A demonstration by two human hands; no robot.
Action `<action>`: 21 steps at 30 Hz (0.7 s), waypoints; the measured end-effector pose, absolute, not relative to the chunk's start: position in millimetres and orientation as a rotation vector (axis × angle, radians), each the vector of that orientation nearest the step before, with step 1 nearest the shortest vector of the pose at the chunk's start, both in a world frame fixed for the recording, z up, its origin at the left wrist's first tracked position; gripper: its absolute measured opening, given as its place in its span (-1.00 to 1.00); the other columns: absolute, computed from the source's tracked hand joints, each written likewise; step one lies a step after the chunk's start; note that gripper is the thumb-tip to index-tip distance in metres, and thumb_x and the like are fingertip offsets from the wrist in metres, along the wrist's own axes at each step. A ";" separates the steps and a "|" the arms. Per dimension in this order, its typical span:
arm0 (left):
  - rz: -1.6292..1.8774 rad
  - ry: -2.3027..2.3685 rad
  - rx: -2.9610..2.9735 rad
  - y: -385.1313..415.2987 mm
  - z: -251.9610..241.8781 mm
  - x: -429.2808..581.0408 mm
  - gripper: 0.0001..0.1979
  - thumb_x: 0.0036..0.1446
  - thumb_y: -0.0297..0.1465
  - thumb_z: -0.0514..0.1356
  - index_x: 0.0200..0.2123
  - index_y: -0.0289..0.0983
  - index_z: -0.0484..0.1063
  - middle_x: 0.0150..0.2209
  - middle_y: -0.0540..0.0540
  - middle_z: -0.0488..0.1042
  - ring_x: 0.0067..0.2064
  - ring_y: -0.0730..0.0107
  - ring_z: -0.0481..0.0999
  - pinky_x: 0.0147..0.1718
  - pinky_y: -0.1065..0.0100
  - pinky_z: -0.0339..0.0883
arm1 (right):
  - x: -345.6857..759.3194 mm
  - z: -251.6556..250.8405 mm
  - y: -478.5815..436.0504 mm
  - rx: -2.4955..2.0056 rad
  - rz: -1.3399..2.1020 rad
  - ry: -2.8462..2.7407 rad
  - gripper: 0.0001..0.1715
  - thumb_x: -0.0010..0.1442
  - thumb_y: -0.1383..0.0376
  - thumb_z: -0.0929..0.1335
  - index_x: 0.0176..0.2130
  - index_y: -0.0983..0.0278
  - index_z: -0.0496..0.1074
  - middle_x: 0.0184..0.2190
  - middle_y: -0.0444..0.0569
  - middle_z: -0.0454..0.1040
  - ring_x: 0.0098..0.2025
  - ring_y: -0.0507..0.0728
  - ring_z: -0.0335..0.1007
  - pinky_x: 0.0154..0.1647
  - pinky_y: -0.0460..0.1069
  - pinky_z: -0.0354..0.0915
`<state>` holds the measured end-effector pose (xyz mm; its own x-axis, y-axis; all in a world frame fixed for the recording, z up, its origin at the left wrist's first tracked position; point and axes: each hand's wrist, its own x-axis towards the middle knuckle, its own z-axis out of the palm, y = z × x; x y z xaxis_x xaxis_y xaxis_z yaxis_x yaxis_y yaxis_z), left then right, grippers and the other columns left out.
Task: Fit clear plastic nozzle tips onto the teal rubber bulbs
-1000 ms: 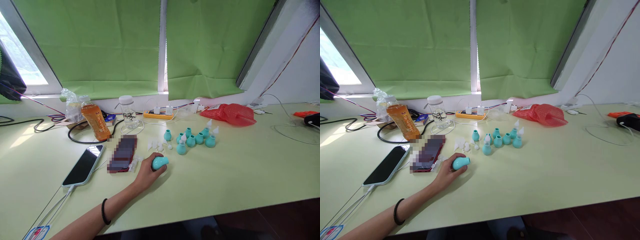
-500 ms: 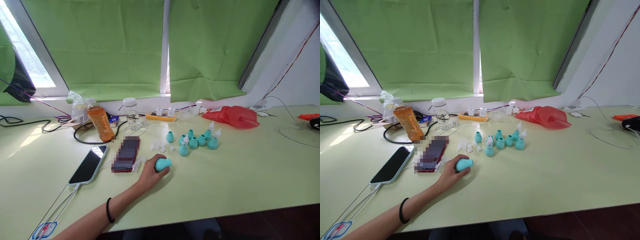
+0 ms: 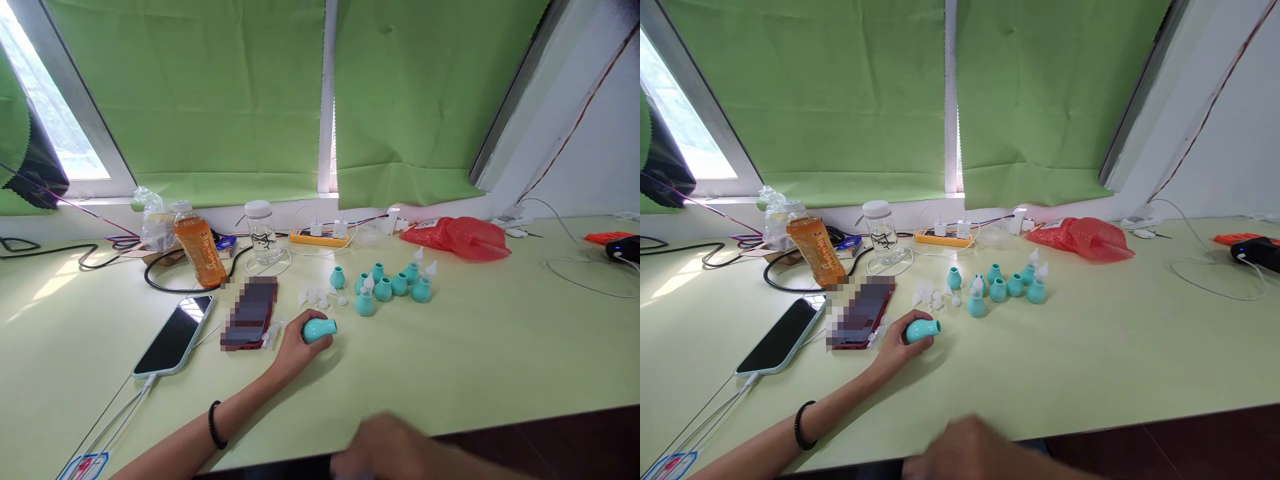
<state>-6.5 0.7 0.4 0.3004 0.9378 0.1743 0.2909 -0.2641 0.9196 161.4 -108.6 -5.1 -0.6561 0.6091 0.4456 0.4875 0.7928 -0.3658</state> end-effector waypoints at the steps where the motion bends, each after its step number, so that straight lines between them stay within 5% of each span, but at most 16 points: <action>1: 0.983 1.114 1.726 1.4 -0.3 -6.4 -0.76 -0.16 -0.39 0.14 -0.32 -0.27 0.29 -0.47 0.04 0.31 -0.49 0.48 0.29 -0.51 0.47 0.19 | 167.1 -0.4 -91.5 -0.830 0.269 -2.379 -0.69 0.10 0.21 0.23 -0.11 0.10 0.27 -0.24 -0.07 0.42 -0.21 0.06 0.34 -0.20 -0.07 0.28; 9: 1.034 1.190 1.751 7.5 -5.5 -7.6 -0.79 -0.22 -0.45 0.14 -0.39 -0.26 0.28 -0.47 0.07 0.31 -0.46 0.47 0.28 -0.49 0.47 0.17 | 173.3 -19.7 10.8 -1.049 0.319 -1.997 -0.71 0.04 0.25 0.27 -0.18 0.26 0.33 -0.43 -0.08 0.45 -0.45 0.03 0.35 -0.41 -0.07 0.30; 21: 0.871 1.138 1.760 5.3 1.1 -7.7 -0.76 -0.21 -0.39 0.19 -0.36 -0.28 0.38 -0.42 0.00 0.41 -0.39 0.39 0.36 -0.42 0.43 0.25 | 173.5 -10.6 -1.8 -0.980 0.442 -2.082 -0.75 0.02 0.23 0.29 -0.25 0.26 0.38 -0.46 -0.08 0.41 -0.44 0.03 0.31 -0.42 -0.09 0.27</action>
<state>-7.7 5.3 1.1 0.3448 0.9328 0.1049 0.3455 -0.2301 0.9098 173.5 -1.8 -10.6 -0.4013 0.7660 0.5022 0.4956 0.6427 -0.5842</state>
